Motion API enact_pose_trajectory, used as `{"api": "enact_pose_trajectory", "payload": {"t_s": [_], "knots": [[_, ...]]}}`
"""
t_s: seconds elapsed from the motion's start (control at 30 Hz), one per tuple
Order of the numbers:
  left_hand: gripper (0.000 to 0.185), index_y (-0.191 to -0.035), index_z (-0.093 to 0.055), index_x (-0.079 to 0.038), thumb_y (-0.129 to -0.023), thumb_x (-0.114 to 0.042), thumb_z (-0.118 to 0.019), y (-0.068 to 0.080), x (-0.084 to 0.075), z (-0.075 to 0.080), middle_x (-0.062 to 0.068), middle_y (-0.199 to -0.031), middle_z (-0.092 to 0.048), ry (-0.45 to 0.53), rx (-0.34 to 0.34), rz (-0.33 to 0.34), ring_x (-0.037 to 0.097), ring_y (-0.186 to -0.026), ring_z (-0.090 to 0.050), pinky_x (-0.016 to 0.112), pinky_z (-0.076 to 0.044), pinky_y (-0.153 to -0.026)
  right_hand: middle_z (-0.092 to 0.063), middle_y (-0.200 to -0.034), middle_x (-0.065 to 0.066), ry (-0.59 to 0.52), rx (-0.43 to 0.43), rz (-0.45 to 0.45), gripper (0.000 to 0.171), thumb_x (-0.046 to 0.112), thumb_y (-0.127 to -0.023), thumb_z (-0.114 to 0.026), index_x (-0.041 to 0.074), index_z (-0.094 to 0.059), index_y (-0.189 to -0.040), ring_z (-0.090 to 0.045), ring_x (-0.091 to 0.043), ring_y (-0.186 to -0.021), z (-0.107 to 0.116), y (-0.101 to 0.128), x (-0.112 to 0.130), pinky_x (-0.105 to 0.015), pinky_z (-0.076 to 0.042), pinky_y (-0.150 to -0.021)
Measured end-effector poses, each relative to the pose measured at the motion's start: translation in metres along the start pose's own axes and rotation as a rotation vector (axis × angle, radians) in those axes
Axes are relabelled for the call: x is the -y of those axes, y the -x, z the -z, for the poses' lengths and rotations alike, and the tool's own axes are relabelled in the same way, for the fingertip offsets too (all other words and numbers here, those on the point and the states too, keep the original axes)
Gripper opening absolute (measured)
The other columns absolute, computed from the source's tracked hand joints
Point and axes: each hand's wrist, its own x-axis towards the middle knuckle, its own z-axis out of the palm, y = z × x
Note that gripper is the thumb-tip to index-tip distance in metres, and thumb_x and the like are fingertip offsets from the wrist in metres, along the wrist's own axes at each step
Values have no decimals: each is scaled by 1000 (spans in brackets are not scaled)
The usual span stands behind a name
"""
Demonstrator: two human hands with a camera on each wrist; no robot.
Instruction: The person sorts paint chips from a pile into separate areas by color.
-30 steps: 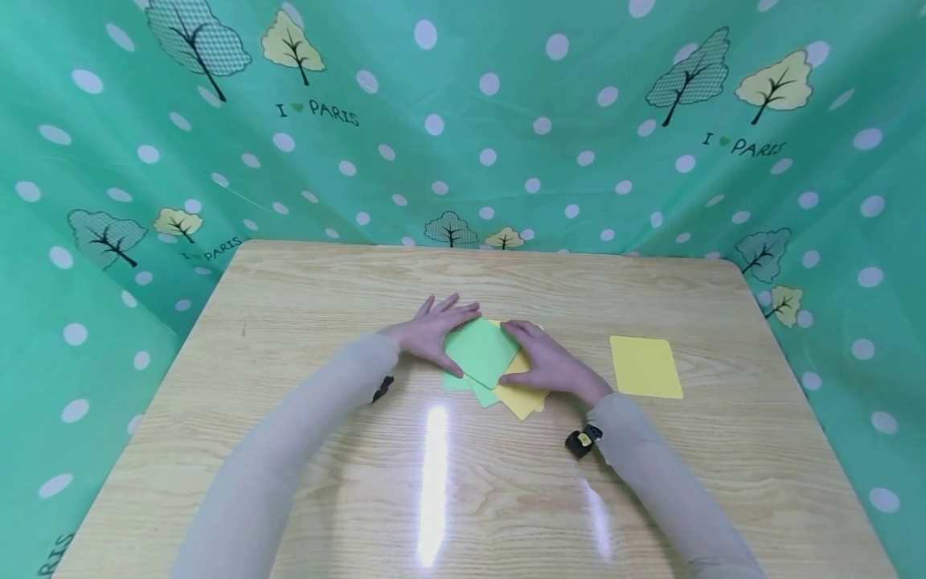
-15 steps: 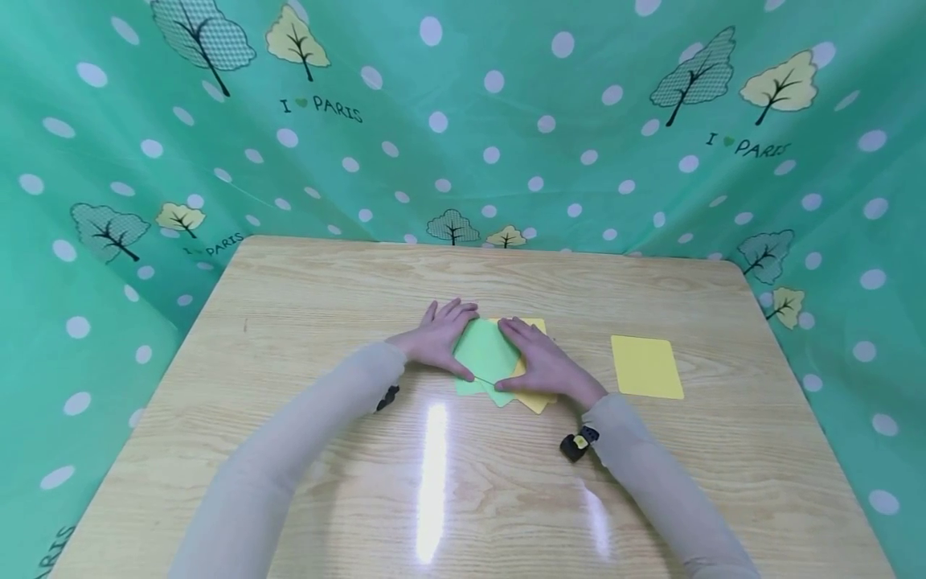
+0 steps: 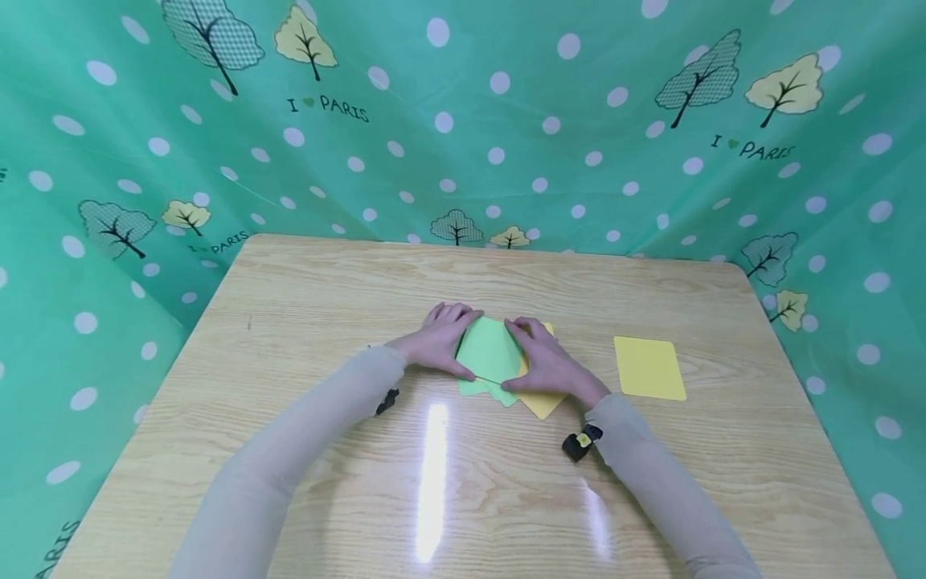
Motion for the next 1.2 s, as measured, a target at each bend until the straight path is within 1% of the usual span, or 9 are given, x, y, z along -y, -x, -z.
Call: {"api": "enact_pose_trajectory", "payload": {"t_s": [0.1,0.27,0.37,0.47,0.6,0.77,0.87,1.0,1.2], "knots": [[113,-150,-25,-2,-69,-58,-79,1,1,0,15,-140,-35,-6,-1,-11,28,-131,-29,53,-5,-115,-24,-149,-21,-53,-9,18,110,37,-68,-83,-3,-22,-151,-31,-36,-132,2,1,-1,-50,-31,-109],[114,-151,-23,0,-69,-53,-81,3,1,1,18,-145,-32,60,-19,-18,29,-134,-28,48,-4,-116,-19,-153,-18,-128,-6,16,110,32,-70,-82,1,-18,-153,-29,-35,-135,3,1,-5,-49,-31,-109],[115,-151,-21,-1,-68,-53,-82,4,2,2,18,-145,-31,80,-39,-11,30,-134,-28,47,-10,-116,-18,-154,-17,-152,-17,29,110,31,-70,-82,3,-17,-154,-28,-35,-136,5,0,-7,-50,-31,-109],[115,-151,-23,0,-67,-51,-83,6,3,4,17,-144,-32,100,-70,-6,31,-133,-30,49,-17,-114,-17,-155,-17,-158,-29,46,110,31,-71,-82,3,-17,-154,-27,-35,-137,7,-2,-8,-49,-29,-110],[113,-150,-25,0,-68,-52,-83,8,4,6,17,-143,-33,125,-96,-10,33,-132,-30,50,-21,-112,-17,-155,-18,-154,-29,59,109,29,-72,-83,2,-16,-154,-25,-35,-138,11,-3,-8,-48,-28,-110],[114,-151,-24,-2,-67,-54,-83,10,6,9,15,-146,-31,140,-106,20,32,-133,-29,49,-24,-112,-17,-155,-16,-172,-32,66,110,28,-72,-84,3,-16,-154,-25,-35,-139,15,-5,-5,-49,-27,-111],[114,-151,-25,-3,-67,-51,-84,13,6,12,16,-147,-31,165,-119,37,33,-134,-30,51,-25,-111,-17,-155,-15,-181,-40,65,109,29,-72,-84,4,-16,-154,-26,-35,-139,16,-7,-4,-49,-27,-110],[112,-151,-25,-3,-68,-50,-84,18,8,14,15,-146,-32,169,-117,61,32,-133,-30,50,-26,-111,-18,-155,-17,-191,-44,66,107,29,-72,-84,3,-18,-153,-27,-37,-138,16,-11,-1,-51,-28,-110],[111,-151,-26,-2,-68,-49,-84,26,12,16,15,-146,-32,169,-128,73,32,-134,-30,49,-24,-112,-19,-155,-17,-194,-34,56,105,28,-72,-83,6,-21,-154,-27,-37,-138,16,-17,6,-53,-30,-108]]}}
